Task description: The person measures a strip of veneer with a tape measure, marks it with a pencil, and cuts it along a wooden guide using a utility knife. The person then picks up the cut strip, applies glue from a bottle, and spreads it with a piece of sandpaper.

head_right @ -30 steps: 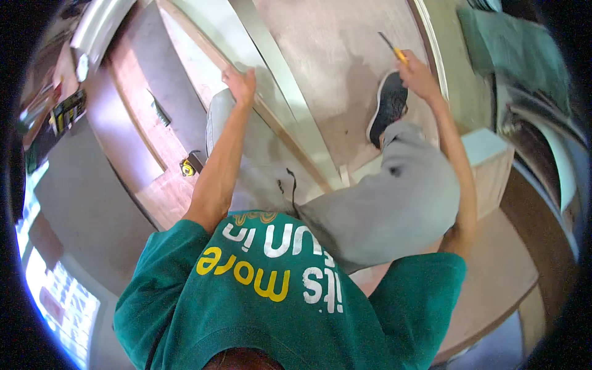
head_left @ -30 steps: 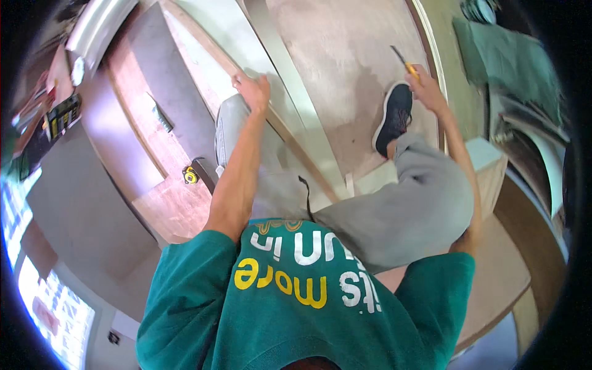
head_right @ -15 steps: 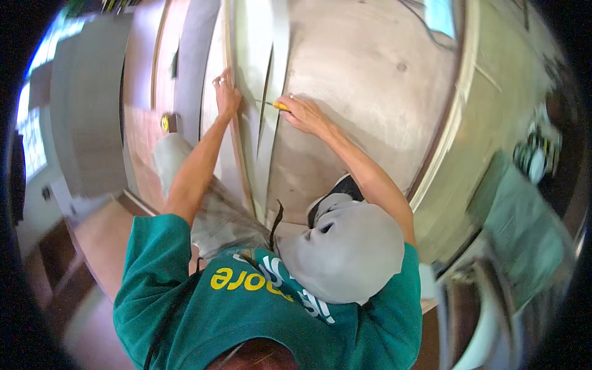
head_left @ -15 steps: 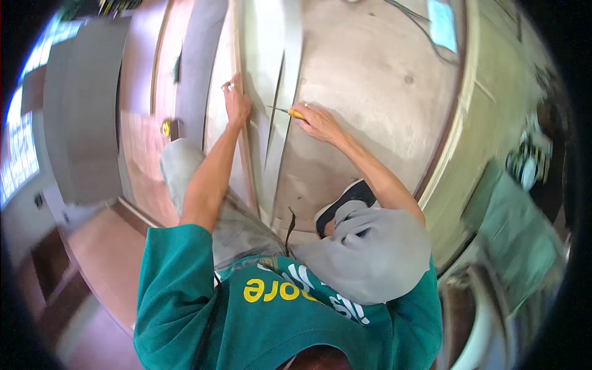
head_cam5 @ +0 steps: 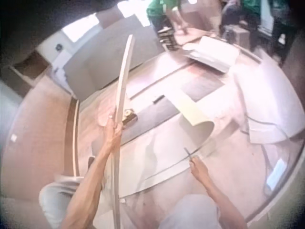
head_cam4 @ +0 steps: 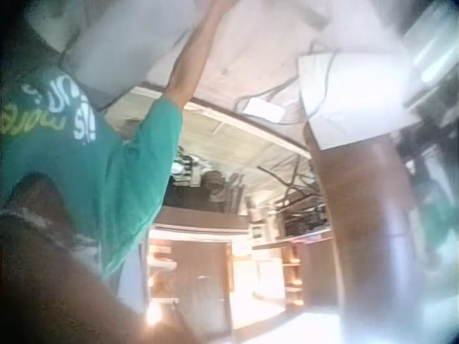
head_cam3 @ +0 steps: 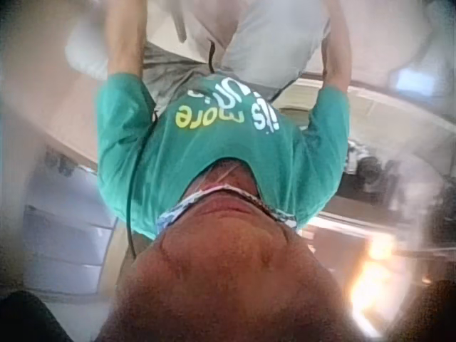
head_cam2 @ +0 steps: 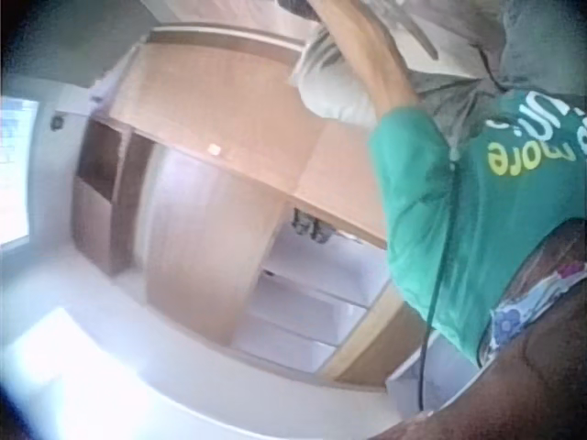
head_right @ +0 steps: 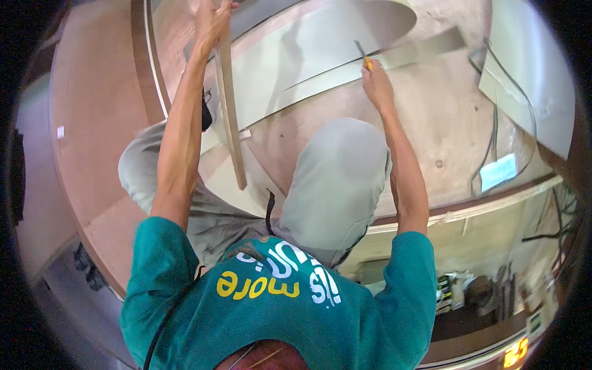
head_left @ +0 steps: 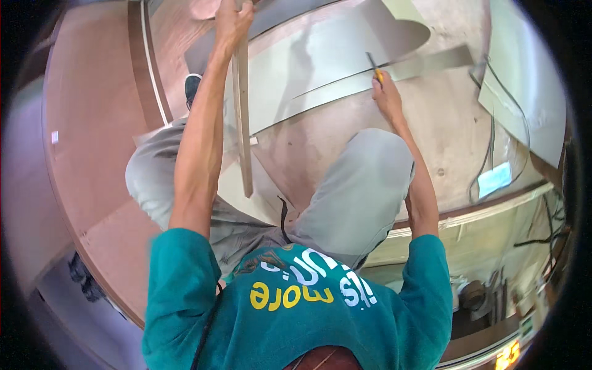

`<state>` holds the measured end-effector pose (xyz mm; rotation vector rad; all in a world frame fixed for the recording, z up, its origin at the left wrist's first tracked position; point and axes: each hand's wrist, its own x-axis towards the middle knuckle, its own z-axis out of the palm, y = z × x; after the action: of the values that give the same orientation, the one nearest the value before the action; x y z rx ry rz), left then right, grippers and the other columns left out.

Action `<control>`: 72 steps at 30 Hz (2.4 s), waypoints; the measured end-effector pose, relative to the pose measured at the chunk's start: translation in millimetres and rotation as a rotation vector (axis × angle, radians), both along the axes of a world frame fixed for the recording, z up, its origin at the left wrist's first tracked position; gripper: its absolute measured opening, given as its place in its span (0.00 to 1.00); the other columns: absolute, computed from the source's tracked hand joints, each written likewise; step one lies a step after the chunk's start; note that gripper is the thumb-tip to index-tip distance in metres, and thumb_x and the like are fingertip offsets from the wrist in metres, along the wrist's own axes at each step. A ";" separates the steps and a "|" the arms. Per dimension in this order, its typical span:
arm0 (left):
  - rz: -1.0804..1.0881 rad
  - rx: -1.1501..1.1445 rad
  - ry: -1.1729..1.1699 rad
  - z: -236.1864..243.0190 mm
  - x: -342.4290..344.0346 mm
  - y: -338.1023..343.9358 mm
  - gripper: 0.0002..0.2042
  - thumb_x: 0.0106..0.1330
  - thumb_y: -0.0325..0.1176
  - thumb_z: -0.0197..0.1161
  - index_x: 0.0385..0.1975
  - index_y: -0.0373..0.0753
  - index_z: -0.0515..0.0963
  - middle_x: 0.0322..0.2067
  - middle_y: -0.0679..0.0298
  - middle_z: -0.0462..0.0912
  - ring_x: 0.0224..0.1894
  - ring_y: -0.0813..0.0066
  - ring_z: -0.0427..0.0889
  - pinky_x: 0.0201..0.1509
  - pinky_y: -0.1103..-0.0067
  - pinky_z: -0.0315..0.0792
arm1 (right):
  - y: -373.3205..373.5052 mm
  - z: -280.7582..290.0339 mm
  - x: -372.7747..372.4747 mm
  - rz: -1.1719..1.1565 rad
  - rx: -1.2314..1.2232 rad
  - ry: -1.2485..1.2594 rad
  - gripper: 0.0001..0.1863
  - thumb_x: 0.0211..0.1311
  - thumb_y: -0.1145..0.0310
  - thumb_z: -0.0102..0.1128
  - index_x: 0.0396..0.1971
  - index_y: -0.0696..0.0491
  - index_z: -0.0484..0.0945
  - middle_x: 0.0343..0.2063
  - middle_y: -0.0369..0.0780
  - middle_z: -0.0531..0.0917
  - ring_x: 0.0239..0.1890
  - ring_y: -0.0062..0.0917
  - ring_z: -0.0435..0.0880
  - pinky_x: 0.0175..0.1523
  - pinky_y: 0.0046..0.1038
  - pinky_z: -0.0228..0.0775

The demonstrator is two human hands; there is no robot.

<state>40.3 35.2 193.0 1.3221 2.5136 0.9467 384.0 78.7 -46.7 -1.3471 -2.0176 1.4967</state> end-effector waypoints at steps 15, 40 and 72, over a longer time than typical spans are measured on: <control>0.550 0.229 -0.446 -118.8 -73.3 -206.8 0.38 0.65 0.28 0.61 0.75 0.42 0.51 0.40 0.62 0.76 0.38 0.75 0.75 0.43 0.74 0.73 | 0.5 4.6 -7.6 -0.082 -0.204 0.103 0.16 0.71 0.64 0.49 0.52 0.58 0.70 0.34 0.41 0.77 0.26 0.25 0.81 0.33 0.27 0.76; 0.057 -0.409 -0.240 -210.1 41.1 -223.0 0.19 0.54 0.40 0.75 0.41 0.45 0.75 0.49 0.60 0.73 0.56 0.57 0.70 0.56 0.58 0.68 | -220.4 49.3 -129.1 0.131 -0.056 -0.455 0.19 0.72 0.55 0.45 0.51 0.55 0.65 0.30 0.60 0.81 0.35 0.59 0.81 0.41 0.54 0.70; -0.016 -0.419 -0.357 -223.9 9.7 -213.6 0.12 0.51 0.38 0.75 0.32 0.47 0.80 0.43 0.62 0.76 0.54 0.60 0.75 0.52 0.61 0.73 | -248.7 36.6 -156.1 0.176 0.010 -0.520 0.15 0.73 0.60 0.44 0.44 0.57 0.64 0.27 0.58 0.82 0.33 0.57 0.82 0.40 0.55 0.71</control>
<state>50.0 -178.4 -30.9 0.9488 2.2541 0.5475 227.8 -170.0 -10.1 -1.7321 -2.5040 1.2912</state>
